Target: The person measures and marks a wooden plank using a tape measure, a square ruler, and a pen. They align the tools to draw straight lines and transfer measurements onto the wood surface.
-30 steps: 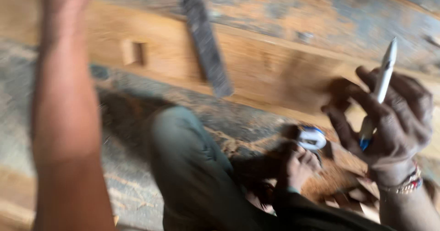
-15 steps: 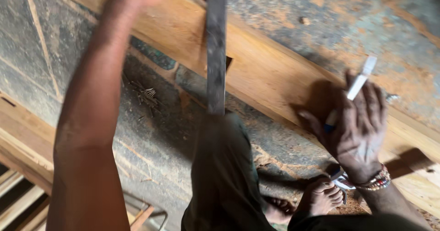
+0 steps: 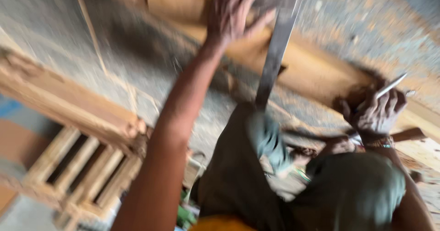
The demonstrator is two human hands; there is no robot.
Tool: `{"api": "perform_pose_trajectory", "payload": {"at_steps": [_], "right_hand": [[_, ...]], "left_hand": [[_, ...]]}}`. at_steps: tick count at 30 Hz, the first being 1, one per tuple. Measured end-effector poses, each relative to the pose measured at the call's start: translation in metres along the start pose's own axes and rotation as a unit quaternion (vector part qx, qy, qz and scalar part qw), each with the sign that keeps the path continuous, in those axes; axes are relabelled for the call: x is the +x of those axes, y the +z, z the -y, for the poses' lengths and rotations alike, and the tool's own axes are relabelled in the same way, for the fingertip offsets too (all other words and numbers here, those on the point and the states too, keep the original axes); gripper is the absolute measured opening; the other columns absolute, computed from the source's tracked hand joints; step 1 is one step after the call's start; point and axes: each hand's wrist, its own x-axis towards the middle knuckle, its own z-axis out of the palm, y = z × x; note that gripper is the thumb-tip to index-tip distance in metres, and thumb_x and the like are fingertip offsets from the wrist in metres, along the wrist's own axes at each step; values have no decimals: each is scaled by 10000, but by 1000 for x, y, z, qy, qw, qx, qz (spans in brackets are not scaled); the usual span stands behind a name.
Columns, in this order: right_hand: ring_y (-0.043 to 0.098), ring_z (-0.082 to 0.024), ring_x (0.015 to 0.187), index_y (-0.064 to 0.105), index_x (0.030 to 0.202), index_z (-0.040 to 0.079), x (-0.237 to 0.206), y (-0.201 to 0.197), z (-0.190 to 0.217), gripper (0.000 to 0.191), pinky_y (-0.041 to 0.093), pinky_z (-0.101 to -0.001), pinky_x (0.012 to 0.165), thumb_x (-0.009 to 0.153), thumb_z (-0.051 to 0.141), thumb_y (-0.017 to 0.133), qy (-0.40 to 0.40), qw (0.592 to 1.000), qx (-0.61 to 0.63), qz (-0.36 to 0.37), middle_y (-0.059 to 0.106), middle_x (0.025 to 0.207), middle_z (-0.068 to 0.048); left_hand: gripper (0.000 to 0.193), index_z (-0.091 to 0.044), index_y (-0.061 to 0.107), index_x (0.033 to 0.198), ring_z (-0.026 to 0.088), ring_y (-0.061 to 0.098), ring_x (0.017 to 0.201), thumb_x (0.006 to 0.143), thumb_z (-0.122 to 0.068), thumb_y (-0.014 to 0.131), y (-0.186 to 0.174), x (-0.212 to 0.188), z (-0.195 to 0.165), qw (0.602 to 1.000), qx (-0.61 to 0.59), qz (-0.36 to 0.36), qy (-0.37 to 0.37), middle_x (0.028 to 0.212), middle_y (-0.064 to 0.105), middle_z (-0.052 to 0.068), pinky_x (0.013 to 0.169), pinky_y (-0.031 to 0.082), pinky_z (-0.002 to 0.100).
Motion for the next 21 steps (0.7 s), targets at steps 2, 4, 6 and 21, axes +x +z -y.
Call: {"api": "perform_pose_trajectory", "payload": {"at_steps": [2, 4, 6, 21], "right_hand": [[559, -447, 1321, 481, 1465, 5, 2, 9, 0, 780, 348, -671, 1173, 975, 554, 740, 13, 999, -49, -5, 566, 1537, -287], [545, -429, 1350, 498, 1412, 18, -12, 12, 6, 762, 340, -661, 1180, 963, 585, 736, 47, 996, -59, 39, 569, 1540, -256], [519, -419, 1369, 521, 1372, 24, -20, 15, 10, 734, 340, -595, 1170, 1003, 627, 716, 115, 987, -50, 101, 558, 1535, -214], [524, -367, 1425, 648, 1144, 10, -27, 18, 52, 769, 373, -534, 1213, 789, 666, 832, 182, 971, -51, -146, 544, 1559, -212]], "left_hand": [[649, -92, 628, 1308, 318, 577, 1114, 1003, -664, 610, 5, 7, 6, 999, -8, 44, -8, 1203, 641, 126, 1015, 430, 546], [683, -89, 640, 1300, 341, 567, 1132, 968, -686, 651, 13, -3, 0, 999, -7, 45, -9, 1224, 630, 147, 1022, 415, 565], [711, -80, 616, 1343, 358, 555, 1247, 959, -679, 636, 25, -6, 1, 1000, 3, -22, 21, 1350, 603, 169, 1059, 393, 560], [528, -109, 703, 1134, 337, 613, 1090, 1036, -629, 694, -6, -19, -22, 989, -51, 20, 136, 1080, 663, 123, 1003, 438, 517]]}}
